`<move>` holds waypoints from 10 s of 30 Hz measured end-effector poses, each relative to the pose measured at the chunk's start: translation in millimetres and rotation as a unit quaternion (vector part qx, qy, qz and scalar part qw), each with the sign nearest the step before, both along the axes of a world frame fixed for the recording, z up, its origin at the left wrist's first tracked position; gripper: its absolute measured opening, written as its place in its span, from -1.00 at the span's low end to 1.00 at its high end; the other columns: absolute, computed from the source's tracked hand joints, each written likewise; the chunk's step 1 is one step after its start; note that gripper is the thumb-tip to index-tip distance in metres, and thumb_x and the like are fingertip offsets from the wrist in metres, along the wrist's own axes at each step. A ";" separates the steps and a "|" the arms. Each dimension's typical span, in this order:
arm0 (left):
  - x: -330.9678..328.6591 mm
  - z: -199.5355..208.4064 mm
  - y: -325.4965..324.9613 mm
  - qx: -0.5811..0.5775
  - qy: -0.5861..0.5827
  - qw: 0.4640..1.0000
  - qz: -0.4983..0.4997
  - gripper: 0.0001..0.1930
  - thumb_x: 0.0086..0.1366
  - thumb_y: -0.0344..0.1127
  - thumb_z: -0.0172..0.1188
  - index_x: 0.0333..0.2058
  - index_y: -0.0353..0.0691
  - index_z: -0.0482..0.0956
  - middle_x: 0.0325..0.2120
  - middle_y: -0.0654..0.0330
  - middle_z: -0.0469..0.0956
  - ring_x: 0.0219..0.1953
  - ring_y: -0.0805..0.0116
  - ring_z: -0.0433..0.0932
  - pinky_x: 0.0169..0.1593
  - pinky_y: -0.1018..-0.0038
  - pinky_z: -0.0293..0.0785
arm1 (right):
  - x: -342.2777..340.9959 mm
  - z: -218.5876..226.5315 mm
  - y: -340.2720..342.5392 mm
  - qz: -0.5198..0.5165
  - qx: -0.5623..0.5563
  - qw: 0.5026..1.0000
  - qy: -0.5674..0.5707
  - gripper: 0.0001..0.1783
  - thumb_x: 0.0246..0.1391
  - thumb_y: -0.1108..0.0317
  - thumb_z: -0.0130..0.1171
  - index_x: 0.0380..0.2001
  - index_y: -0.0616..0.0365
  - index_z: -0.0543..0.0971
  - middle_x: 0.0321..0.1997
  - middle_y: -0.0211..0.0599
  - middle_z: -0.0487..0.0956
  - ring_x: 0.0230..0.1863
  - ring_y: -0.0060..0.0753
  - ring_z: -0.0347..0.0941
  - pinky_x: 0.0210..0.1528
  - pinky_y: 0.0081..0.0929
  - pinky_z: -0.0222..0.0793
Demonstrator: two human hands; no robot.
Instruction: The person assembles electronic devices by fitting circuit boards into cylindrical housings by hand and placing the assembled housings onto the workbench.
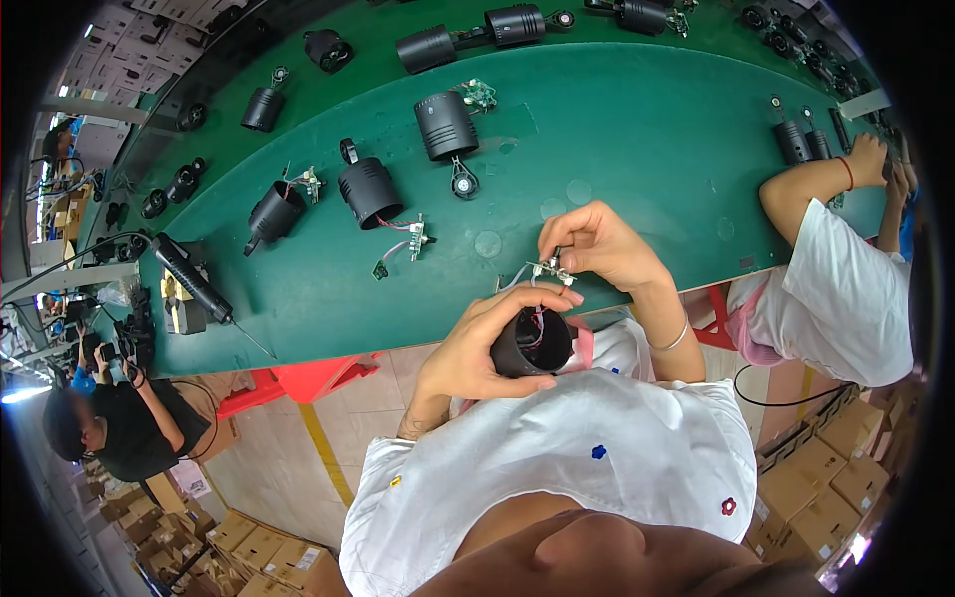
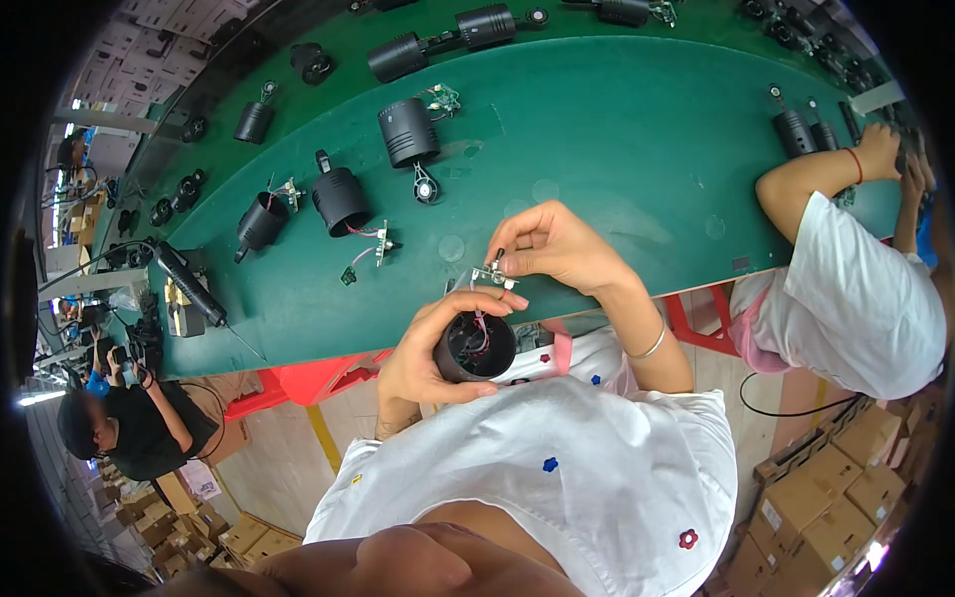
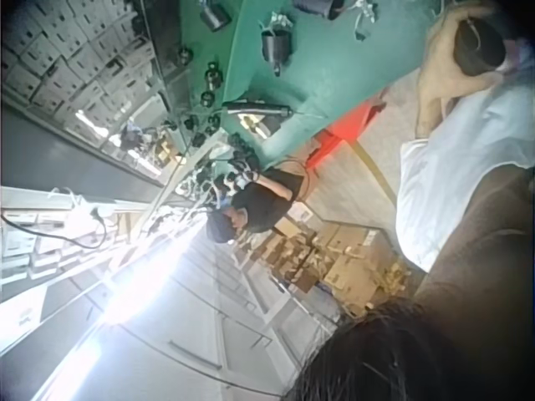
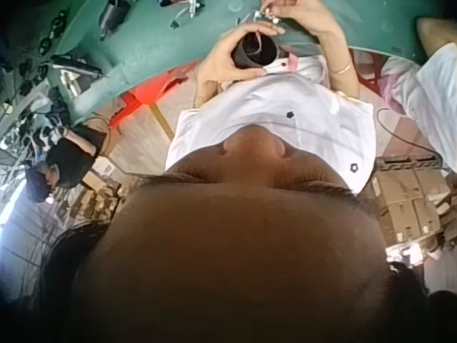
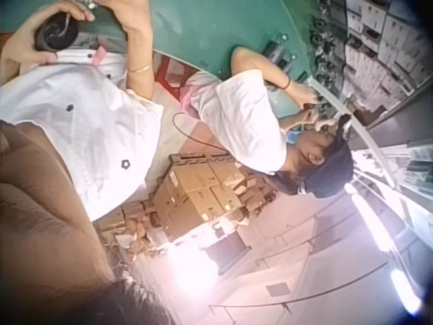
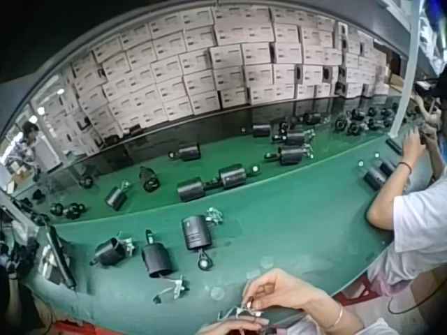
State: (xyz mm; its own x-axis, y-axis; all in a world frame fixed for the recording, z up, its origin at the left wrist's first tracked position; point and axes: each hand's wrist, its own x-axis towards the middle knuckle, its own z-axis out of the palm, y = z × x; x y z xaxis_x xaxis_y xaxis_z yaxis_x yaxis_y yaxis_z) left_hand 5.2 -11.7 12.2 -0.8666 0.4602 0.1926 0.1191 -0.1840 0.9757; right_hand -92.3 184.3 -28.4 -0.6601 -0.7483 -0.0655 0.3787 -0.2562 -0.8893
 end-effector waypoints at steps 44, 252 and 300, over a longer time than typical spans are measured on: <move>-17.9 -15.1 27.3 -0.081 0.335 0.869 0.354 -0.23 -0.07 -0.46 0.36 0.21 -0.05 0.37 -0.38 0.14 0.50 -0.45 0.33 0.44 -0.42 0.49 0.38 | 47.7 79.7 -17.0 -0.208 0.125 0.784 0.571 -0.85 -0.24 0.59 0.31 -0.50 0.16 0.70 -0.47 -0.43 0.55 -0.48 -0.50 0.30 -0.32 -0.57 0.28; 10.4 -4.1 8.5 0.003 0.150 0.929 0.339 -0.62 0.29 -0.11 -0.15 -0.04 -0.24 0.19 -0.37 -0.09 0.61 -0.37 0.16 0.53 -0.20 0.35 0.46 | 60.8 82.5 -42.5 -0.190 0.154 0.774 0.584 -0.89 -0.24 0.59 0.31 -0.54 0.19 0.63 -0.49 -0.40 0.37 -0.50 -0.47 0.13 -0.48 -0.62 0.15; 13.8 7.1 9.6 0.039 -0.013 0.942 0.334 -0.40 0.23 0.20 -0.10 -0.09 -0.21 -0.01 -0.31 -0.14 0.55 -0.39 0.14 0.50 -0.20 0.38 0.41 | 47.4 80.9 -45.6 -0.202 0.202 0.888 0.361 -0.27 -0.34 0.56 0.46 0.04 0.21 0.45 -0.03 -0.24 0.58 -0.18 -0.38 0.53 -0.02 -0.56 0.43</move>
